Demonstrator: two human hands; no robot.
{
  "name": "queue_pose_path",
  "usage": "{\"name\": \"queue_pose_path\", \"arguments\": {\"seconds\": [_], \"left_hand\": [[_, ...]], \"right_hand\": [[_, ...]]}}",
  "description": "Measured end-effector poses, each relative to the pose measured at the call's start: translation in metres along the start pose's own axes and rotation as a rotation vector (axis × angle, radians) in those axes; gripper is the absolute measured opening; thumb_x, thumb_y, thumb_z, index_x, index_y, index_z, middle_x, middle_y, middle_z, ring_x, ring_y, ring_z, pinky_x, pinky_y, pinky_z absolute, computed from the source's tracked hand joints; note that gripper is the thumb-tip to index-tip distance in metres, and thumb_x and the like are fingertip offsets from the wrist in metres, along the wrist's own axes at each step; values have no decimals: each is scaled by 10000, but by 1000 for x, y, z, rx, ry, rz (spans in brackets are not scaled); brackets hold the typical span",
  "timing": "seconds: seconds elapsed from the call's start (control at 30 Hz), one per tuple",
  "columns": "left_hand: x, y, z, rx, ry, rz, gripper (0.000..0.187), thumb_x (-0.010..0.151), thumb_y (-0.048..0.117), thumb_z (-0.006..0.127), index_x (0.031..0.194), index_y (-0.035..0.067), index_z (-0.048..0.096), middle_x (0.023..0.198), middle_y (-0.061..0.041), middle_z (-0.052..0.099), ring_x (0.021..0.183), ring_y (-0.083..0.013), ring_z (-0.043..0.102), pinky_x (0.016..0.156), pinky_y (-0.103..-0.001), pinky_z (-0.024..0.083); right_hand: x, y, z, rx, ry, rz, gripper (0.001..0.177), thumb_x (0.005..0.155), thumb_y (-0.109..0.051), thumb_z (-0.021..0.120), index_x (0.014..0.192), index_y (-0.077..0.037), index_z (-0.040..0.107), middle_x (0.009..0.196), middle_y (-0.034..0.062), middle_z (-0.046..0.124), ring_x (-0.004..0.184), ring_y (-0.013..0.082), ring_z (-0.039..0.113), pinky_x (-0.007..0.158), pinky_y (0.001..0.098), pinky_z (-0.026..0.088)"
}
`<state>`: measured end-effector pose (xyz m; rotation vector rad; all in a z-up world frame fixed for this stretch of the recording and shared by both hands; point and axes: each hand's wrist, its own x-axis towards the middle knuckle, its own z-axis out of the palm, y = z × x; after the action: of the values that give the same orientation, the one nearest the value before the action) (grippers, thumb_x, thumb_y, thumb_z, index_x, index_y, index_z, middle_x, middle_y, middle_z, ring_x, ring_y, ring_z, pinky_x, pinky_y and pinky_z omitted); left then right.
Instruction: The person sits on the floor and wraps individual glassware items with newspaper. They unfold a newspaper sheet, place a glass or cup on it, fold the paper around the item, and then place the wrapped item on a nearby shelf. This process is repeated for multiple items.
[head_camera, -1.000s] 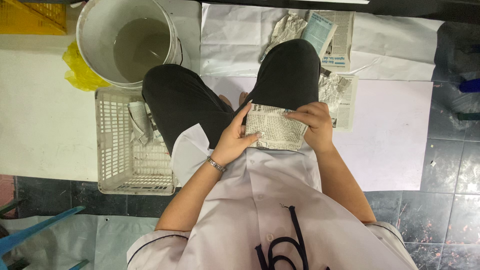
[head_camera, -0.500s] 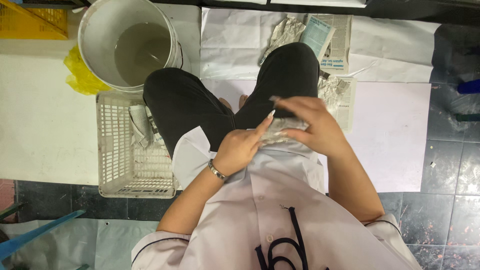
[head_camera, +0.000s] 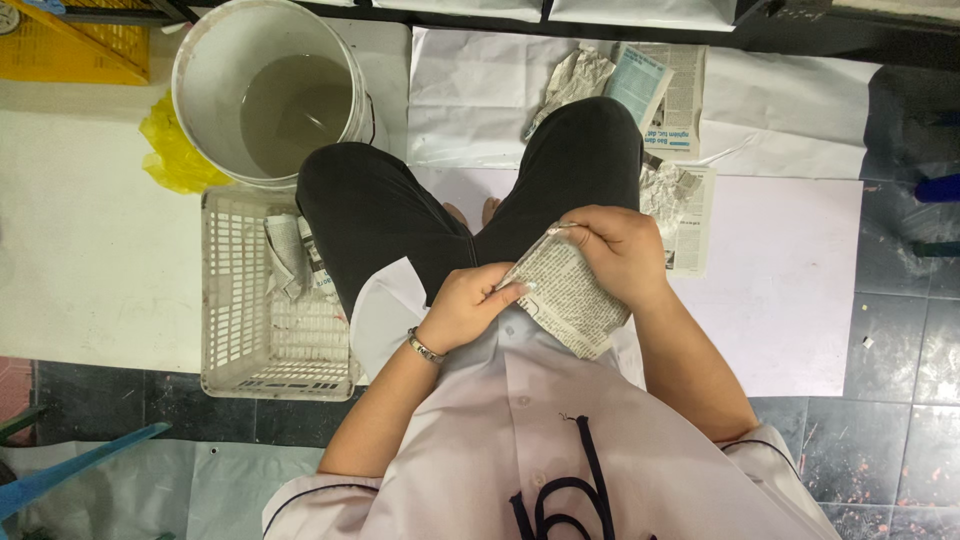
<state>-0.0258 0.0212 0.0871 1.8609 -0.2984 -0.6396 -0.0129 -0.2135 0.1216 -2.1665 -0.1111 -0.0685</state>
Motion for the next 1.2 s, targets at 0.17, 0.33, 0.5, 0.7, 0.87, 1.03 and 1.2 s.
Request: {"name": "queue_pose_path", "arguments": {"seconds": [0.17,0.33,0.5,0.7,0.87,1.03,1.2], "left_hand": [[-2,10,-11,-31,139,357,346,954,286,713,1191,34,701,922,-85,767,752,-166,740,658,-290,571],[3,22,-10,249,269,320,212,972,257,707,930,51,735,669,-119,661,580,-240,639,556,-353,484],[-2,18,-20,61,425,306,194,969,218,664,897,42,706,677,-104,640,554,-243,628,528,-355,482],[-15,15,-41,294,537,228,336,936,276,706,709,41,629,606,-122,607,515,-289,596,492,-388,442],[-19,6,-40,357,520,216,381,936,333,699,681,62,617,585,-117,603,519,-297,595,491,-400,431],[-13,-15,-36,139,489,219,291,958,276,684,796,35,675,602,-94,624,513,-205,592,494,-346,457],[-5,-27,-36,-340,530,41,267,986,198,659,824,-12,683,594,-38,639,505,-75,592,468,-289,478]], "right_hand": [[1,-6,-2,-80,-3,-124,100,935,-151,740,983,-69,771,912,74,773,795,206,735,703,313,566],[-3,-9,15,46,-34,-9,137,936,-183,737,987,-56,750,864,75,760,745,158,729,660,283,554],[-5,18,16,278,-308,185,178,903,-192,748,951,-20,740,734,23,709,672,64,619,587,259,515],[-14,44,19,300,-378,279,180,881,-188,770,860,-10,751,683,1,696,635,49,576,554,247,481],[-17,49,20,313,-308,344,166,871,-174,789,852,-13,752,691,8,680,636,60,561,560,251,460],[-14,66,12,425,-259,360,223,901,-167,766,1028,16,773,871,79,767,782,110,672,680,254,535],[-7,94,16,825,-445,170,676,874,-154,733,1466,-41,427,1335,92,620,1188,174,622,973,353,528]]}}
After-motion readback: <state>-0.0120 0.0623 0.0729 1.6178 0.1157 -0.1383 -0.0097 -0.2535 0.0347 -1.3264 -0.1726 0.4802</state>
